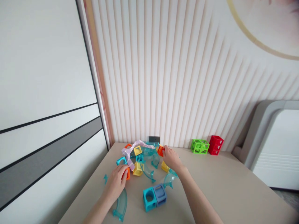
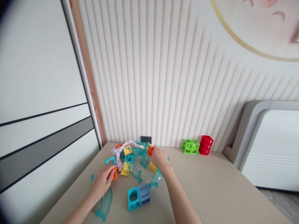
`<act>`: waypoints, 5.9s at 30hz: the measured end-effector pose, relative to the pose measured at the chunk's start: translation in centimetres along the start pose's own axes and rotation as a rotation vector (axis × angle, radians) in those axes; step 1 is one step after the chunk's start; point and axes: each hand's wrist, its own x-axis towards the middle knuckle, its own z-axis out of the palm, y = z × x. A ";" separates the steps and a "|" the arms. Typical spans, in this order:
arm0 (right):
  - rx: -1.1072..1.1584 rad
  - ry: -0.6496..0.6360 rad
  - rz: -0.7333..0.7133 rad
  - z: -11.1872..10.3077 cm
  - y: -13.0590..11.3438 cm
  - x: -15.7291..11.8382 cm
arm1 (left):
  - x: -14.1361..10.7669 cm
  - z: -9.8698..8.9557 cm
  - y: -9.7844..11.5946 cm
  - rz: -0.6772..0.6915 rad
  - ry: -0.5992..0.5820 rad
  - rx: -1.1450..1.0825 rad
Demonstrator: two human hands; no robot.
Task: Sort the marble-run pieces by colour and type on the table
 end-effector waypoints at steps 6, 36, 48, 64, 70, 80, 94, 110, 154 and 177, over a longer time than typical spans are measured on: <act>0.019 0.006 -0.001 0.0 0.0 0.1 | 0.0 -0.3 0.6 -0.032 0.029 -0.038; -0.139 0.053 -0.090 0.7 0.2 0.1 | -0.2 -0.2 1.4 0.049 0.207 0.006; -0.121 0.032 -0.115 0.5 0.1 -0.1 | 1.8 -0.6 2.4 0.193 0.305 0.091; -0.201 0.136 -0.213 0.5 -0.2 -0.2 | 2.2 1.7 3.1 0.225 0.338 0.074; -0.242 0.147 -0.267 0.7 -0.6 -0.3 | 2.2 1.2 3.7 0.310 0.335 0.121; -0.235 0.080 -0.176 -0.3 -1.9 -0.8 | 2.1 1.3 4.1 0.310 0.307 0.138; -0.050 -0.040 -0.142 -1.6 -1.6 -1.4 | 1.7 1.5 3.3 0.222 0.422 0.077; 0.020 -0.174 -0.092 -0.3 -0.3 -0.4 | 2.2 0.1 4.2 0.362 0.415 0.032; 0.606 -0.098 0.135 0.0 0.1 0.8 | 14.0 -2.1 11.3 -0.350 -0.113 -1.080; 1.572 -0.020 0.036 -6.3 -3.9 -3.1 | 13.9 -1.5 13.2 -0.520 -0.081 -1.586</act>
